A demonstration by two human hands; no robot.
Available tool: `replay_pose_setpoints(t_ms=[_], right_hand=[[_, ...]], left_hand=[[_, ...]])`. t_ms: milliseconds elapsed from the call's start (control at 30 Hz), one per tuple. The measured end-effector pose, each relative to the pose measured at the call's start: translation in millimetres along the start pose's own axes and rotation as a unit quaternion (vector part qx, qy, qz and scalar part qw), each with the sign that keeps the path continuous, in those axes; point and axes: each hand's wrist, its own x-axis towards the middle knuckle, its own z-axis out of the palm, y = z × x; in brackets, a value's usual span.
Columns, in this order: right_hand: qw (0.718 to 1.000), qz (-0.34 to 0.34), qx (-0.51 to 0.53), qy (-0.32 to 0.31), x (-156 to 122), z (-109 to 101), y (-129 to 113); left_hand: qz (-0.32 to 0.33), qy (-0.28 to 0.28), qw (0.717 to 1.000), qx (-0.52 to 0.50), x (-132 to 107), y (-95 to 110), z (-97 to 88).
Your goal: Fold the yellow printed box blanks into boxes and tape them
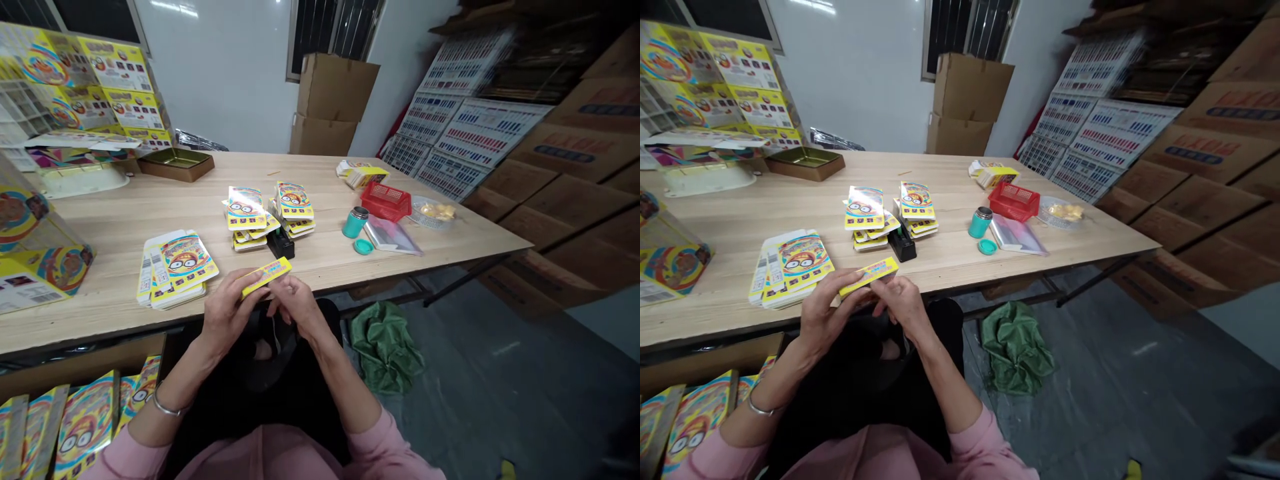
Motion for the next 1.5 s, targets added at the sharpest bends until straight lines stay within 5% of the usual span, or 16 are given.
replay_pose_setpoints(t_ms=[100, 200, 267, 333, 433, 533, 600, 667, 767, 933, 1133, 1367, 1500], right_hand=[[0.990, -0.038, -0.108, 0.083, -7, -3, 5], [0.920, -0.258, -0.226, 0.192, -16, -10, -10], [0.854, -0.388, -0.306, 0.162, -15, -15, -23], [0.824, -0.416, -0.373, 0.097, -8, -21, -29], [0.872, -0.320, -0.359, 0.086, 0, -26, -20], [0.965, -0.175, -0.187, 0.051, -2, -23, 1], [0.992, -0.116, -0.054, -0.013, -6, -18, 12], [0.994, -0.105, 0.035, -0.024, -2, -20, 14], [0.988, -0.126, 0.085, 0.042, 31, -44, -6], [0.986, -0.150, 0.011, 0.072, 143, -100, -70], [0.986, -0.123, -0.076, 0.080, 250, -114, -114], [0.962, -0.153, -0.192, 0.121, 272, -110, -117], [0.949, -0.187, -0.237, 0.087, 262, -66, -104]], left_hand=[[-0.039, 0.019, 0.999, -0.001, 10, 1, -6.3], [-0.082, -0.031, 0.996, -0.013, 16, 0, -8.8], [-0.110, -0.062, 0.991, -0.038, 17, 0, -8.2], [-0.154, -0.068, 0.984, -0.060, 15, 0, -7.6], [-0.264, -0.054, 0.960, -0.081, 12, -4, -7.4], [-0.363, -0.028, 0.926, -0.105, 12, -12, -4.8], [-0.396, -0.016, 0.908, -0.137, 14, -17, -0.6], [-0.414, -0.015, 0.887, -0.203, 17, -21, 4.9], [-0.420, 0.004, 0.858, -0.295, 16, -28, 11.1], [-0.421, 0.041, 0.868, -0.260, 12, -50, 5.6], [-0.418, 0.036, 0.886, -0.198, 27, -81, -12.1], [-0.446, 0.014, 0.874, -0.191, 16, -101, -14.5], [-0.526, 0.069, 0.802, -0.276, 35, -127, -3.9]])
